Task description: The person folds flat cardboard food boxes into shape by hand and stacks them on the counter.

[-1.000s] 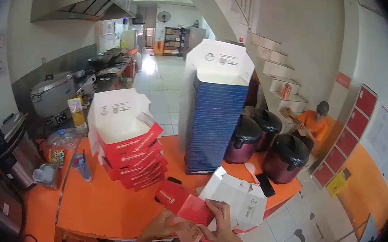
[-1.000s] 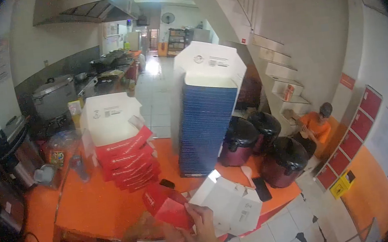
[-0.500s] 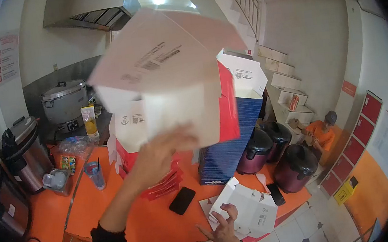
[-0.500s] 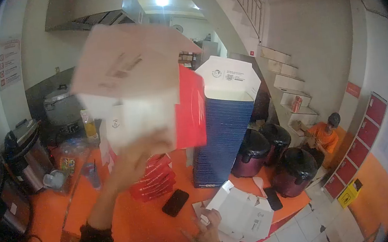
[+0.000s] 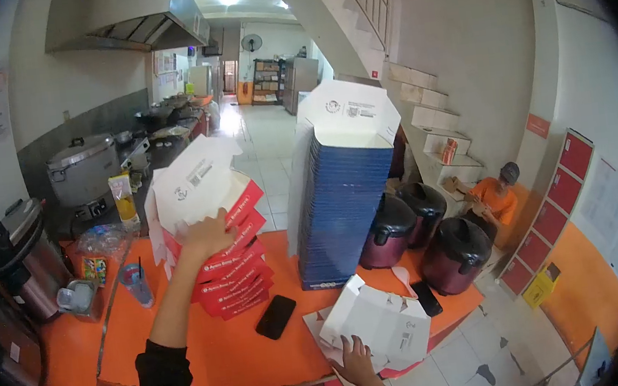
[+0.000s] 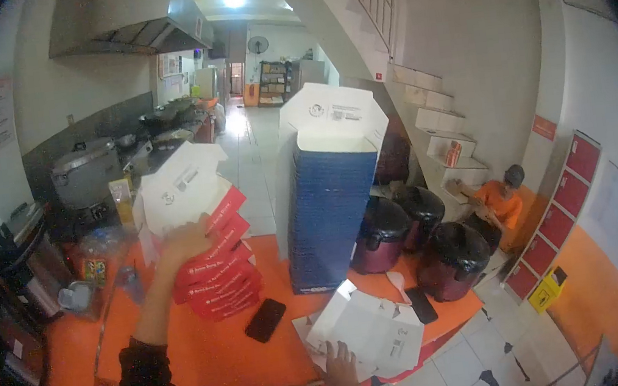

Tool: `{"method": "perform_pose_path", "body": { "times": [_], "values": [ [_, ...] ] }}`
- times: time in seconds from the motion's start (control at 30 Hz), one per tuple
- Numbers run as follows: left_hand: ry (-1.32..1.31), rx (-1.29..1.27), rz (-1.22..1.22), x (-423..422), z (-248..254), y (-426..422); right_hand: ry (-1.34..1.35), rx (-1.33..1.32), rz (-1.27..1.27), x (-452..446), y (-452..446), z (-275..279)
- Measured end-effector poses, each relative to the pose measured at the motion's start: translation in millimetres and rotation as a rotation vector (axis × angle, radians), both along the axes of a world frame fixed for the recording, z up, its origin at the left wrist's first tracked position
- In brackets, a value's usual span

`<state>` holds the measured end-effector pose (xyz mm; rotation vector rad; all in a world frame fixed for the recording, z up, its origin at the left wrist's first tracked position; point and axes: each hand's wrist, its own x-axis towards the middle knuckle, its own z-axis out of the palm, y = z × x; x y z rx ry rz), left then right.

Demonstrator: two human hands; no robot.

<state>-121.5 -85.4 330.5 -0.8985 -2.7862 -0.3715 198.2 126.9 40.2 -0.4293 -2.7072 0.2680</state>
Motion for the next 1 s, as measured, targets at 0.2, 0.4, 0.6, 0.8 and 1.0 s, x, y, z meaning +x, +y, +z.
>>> {"method": "perform_pose_path", "body": {
  "times": [0.2,0.4,0.6,0.8,1.0],
  "values": [
    [0.123,0.098,0.0,15.6,-14.7,-7.6,-0.327,0.004,0.038,20.6,46.6,-69.5],
    [0.371,0.109,-0.009,34.0,-44.0,-11.1,-0.007,-0.036,0.006,28.5,36.1,-13.3],
    [0.551,0.389,-0.04,83.3,-35.3,5.9,0.018,0.01,0.058,32.2,69.6,-65.1],
    [0.203,0.523,-0.524,179.0,-158.7,52.9,0.136,-0.465,-0.079,34.6,81.5,9.5],
    [0.007,0.154,-0.656,256.8,-228.5,109.0,0.144,-0.802,-0.065,46.2,105.1,42.4]
  ]
}}
